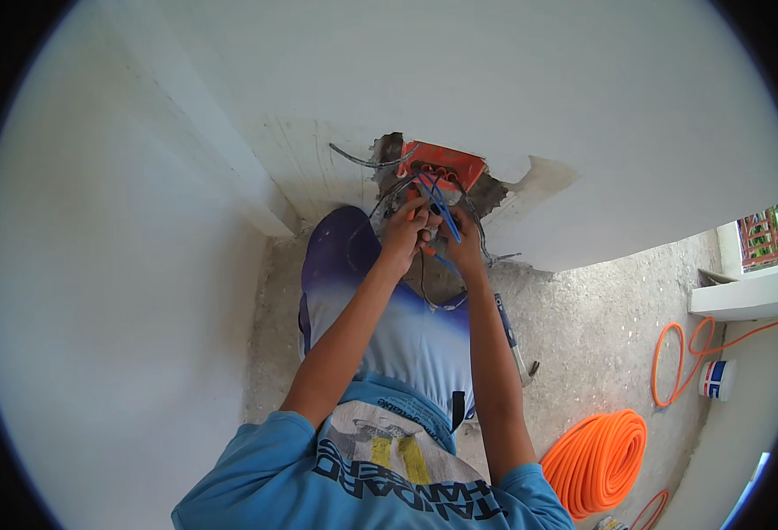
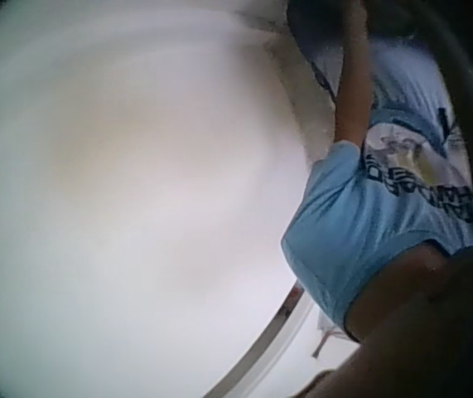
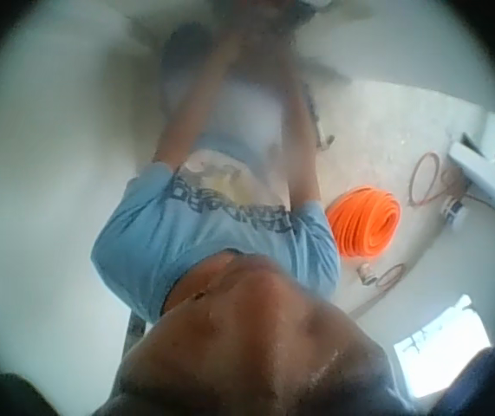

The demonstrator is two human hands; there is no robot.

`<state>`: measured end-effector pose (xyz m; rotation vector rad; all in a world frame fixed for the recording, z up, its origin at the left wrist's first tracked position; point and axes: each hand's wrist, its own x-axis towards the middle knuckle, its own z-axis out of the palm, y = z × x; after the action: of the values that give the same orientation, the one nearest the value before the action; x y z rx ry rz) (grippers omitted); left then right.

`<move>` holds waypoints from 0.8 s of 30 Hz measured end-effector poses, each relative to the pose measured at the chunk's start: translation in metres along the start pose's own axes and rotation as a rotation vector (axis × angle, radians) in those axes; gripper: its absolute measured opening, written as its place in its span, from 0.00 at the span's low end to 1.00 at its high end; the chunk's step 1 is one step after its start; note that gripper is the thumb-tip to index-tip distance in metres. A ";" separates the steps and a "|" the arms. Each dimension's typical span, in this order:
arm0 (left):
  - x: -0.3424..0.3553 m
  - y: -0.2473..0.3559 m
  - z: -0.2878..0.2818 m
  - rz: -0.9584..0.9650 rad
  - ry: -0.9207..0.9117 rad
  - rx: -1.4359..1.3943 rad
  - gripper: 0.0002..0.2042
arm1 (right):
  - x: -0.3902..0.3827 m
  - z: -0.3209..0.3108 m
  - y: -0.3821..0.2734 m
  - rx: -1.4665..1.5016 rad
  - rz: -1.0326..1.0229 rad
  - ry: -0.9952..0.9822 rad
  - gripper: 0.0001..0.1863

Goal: Stripping and connecting electrical wires inside a wall-mounted junction box.

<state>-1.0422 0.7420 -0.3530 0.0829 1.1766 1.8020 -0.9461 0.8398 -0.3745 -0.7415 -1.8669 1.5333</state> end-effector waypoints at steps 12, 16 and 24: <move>0.004 0.001 -0.008 -0.118 -0.232 -0.113 0.26 | 0.010 -0.005 -0.031 0.046 0.044 -0.029 0.11; 0.011 -0.002 -0.016 -0.096 -0.299 -0.096 0.27 | 0.014 -0.009 -0.031 0.076 0.033 -0.090 0.10; 0.013 -0.006 -0.018 -0.070 -0.355 -0.111 0.30 | 0.018 -0.017 -0.030 -0.056 -0.003 -0.191 0.09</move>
<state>-1.0546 0.7404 -0.3720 0.2819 0.8173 1.7016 -0.9465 0.8592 -0.3406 -0.6355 -2.0563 1.6033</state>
